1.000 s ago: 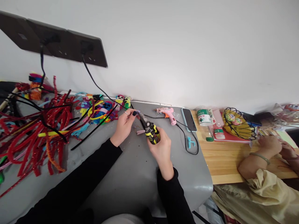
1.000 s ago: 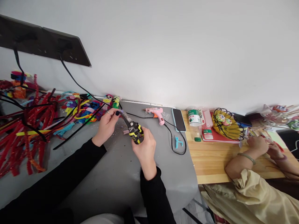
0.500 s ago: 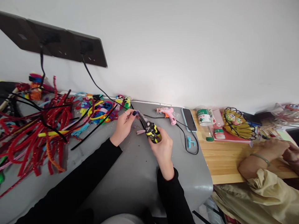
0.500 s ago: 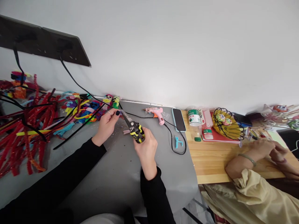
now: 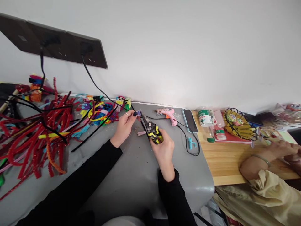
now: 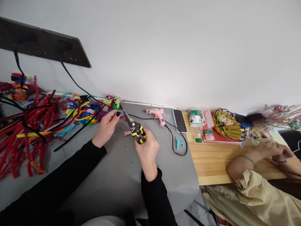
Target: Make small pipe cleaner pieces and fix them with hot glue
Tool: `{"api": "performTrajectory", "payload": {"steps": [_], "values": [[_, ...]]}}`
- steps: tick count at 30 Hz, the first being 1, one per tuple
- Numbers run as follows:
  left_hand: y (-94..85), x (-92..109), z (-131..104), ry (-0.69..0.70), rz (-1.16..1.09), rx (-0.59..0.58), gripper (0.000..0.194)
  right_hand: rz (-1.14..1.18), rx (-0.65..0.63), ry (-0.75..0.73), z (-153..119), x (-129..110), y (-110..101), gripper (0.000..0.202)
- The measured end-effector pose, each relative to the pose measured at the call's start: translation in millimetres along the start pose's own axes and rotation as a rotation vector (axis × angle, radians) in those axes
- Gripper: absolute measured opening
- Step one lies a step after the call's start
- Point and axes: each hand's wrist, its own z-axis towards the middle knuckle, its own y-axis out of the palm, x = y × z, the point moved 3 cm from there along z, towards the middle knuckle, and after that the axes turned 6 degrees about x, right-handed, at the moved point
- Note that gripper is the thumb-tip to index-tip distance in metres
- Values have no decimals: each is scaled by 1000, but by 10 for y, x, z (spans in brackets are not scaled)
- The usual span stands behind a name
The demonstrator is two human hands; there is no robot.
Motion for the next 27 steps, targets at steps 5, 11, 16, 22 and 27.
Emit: {"api": "performTrajectory", "payload": {"steps": [5,11,16,22,27], "values": [[13,2,0,0,-11,4,56,94,-57,112,16,-38,0,38],[15,41,0,-2,16,-5,61,117,-64,75,22,-29,8,40],[19,72,-8,-6,55,-13,62,95,-70,28,5,-21,32,41],[14,80,-12,3,87,-24,56,86,-74,4,3,2,41,40],[4,52,4,19,104,-20,52,99,-84,24,19,-11,28,40]]}}
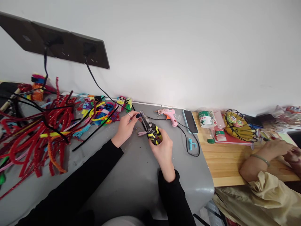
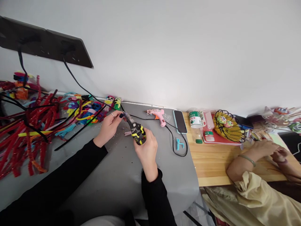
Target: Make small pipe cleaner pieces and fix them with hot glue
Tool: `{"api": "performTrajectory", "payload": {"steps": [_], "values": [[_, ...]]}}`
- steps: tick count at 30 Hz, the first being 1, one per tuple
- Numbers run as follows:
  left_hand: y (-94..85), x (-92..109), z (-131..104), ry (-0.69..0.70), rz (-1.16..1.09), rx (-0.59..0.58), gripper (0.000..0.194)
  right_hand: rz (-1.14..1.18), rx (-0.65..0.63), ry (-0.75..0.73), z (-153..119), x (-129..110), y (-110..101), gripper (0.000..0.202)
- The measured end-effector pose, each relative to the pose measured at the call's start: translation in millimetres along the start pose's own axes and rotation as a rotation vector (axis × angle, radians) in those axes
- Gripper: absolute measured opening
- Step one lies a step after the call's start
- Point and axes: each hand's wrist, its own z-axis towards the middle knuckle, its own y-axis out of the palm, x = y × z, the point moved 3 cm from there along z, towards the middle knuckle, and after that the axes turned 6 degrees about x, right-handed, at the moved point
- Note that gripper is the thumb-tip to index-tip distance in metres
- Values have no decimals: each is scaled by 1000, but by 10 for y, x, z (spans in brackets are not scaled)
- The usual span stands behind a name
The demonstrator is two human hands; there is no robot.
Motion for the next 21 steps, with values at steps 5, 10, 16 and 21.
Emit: {"api": "performTrajectory", "payload": {"steps": [5,10,16,21], "values": [[-3,-33,13,-1,0,-4,51,-4,-2,28,10,15,-19,32],[8,-44,13,-15,-26,-16,55,-18,50,42,11,10,-37,25],[4,-55,19,-39,-99,-4,57,104,89,78,23,-33,-77,37],[9,-56,13,-47,-135,12,58,15,32,22,8,-7,-36,40]]}}
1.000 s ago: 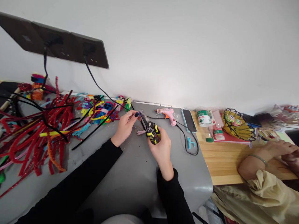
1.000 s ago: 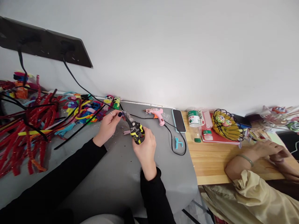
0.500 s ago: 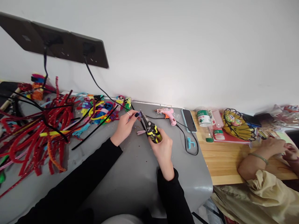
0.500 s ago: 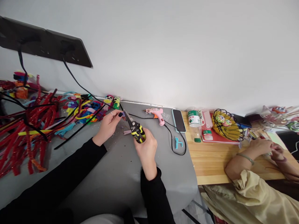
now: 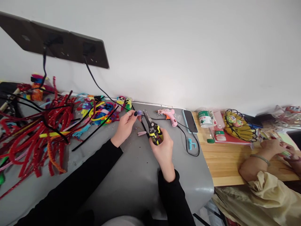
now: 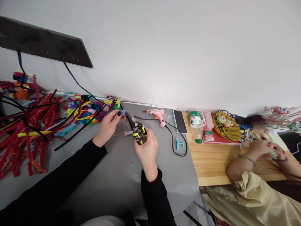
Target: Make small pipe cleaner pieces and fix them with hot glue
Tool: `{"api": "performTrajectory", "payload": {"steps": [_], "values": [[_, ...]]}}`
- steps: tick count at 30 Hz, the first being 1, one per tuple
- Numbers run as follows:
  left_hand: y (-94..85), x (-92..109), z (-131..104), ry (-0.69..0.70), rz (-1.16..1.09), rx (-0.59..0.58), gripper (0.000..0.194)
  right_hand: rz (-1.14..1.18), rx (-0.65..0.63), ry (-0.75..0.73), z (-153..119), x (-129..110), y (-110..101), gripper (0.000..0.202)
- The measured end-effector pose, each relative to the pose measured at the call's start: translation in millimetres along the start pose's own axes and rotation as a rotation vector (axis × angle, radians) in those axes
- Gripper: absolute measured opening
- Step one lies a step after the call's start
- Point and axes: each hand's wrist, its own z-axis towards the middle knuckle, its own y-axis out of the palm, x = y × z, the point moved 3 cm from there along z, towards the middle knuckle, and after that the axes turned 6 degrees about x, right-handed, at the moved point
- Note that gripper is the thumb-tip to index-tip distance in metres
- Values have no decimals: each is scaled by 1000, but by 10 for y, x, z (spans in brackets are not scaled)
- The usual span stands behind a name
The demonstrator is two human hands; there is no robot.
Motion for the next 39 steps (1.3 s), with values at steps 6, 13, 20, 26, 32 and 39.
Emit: {"api": "performTrajectory", "payload": {"steps": [6,13,20,26,32,39], "values": [[-22,-13,5,-4,-34,46,59,-1,-52,-21,-24,-19,51,38],[-38,-19,11,3,-43,63,56,-102,21,-28,-6,40,37,45],[-32,-105,27,41,23,56,38,-278,87,-64,16,140,35,53],[-48,-79,37,138,138,38,23,-334,82,-83,-2,261,8,57],[-115,-36,11,191,213,22,21,-347,141,-119,-23,379,-17,57],[-385,-99,-457,179,314,43,20,-238,125,-202,51,412,-24,43]]}}
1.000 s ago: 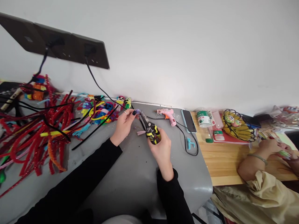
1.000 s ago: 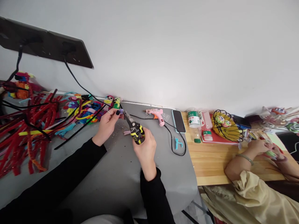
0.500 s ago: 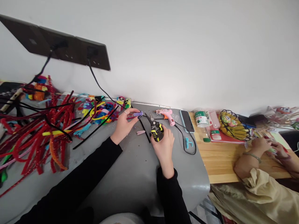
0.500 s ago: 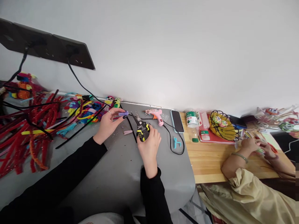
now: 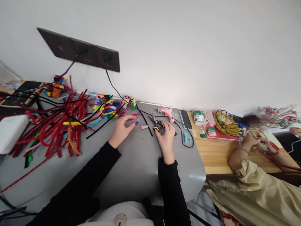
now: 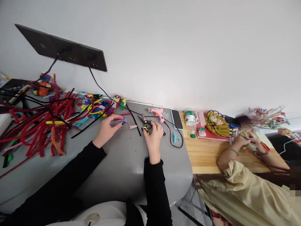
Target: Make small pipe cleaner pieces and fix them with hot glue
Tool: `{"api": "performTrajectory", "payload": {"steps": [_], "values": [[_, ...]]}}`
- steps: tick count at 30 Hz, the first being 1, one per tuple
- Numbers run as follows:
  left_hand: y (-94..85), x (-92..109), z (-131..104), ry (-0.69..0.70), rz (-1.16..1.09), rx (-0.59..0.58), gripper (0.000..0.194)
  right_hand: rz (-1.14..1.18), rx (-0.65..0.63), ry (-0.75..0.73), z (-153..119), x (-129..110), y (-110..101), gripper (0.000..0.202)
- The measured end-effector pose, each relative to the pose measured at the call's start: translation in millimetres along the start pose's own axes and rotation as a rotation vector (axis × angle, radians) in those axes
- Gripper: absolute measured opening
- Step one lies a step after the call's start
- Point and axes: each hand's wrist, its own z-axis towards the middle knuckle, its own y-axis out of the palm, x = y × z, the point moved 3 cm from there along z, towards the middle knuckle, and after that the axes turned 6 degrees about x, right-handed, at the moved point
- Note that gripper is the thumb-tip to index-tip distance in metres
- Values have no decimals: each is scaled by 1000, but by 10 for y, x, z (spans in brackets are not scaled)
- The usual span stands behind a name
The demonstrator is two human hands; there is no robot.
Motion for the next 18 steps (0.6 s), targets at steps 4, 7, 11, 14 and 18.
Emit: {"api": "performTrajectory", "payload": {"steps": [4,7,11,14,18], "values": [[-118,16,-296,22,75,-26,18,26,-11,-146,13,-121,-37,27],[-142,44,-448,49,127,-53,16,38,-143,-369,-4,-322,2,31],[-139,58,-570,69,203,-77,14,39,-285,-405,-5,-495,120,28],[-153,93,-625,81,241,-50,14,84,-270,-334,13,-530,132,20],[-147,252,-735,119,218,1,22,218,-278,-373,-74,-594,7,17]]}}
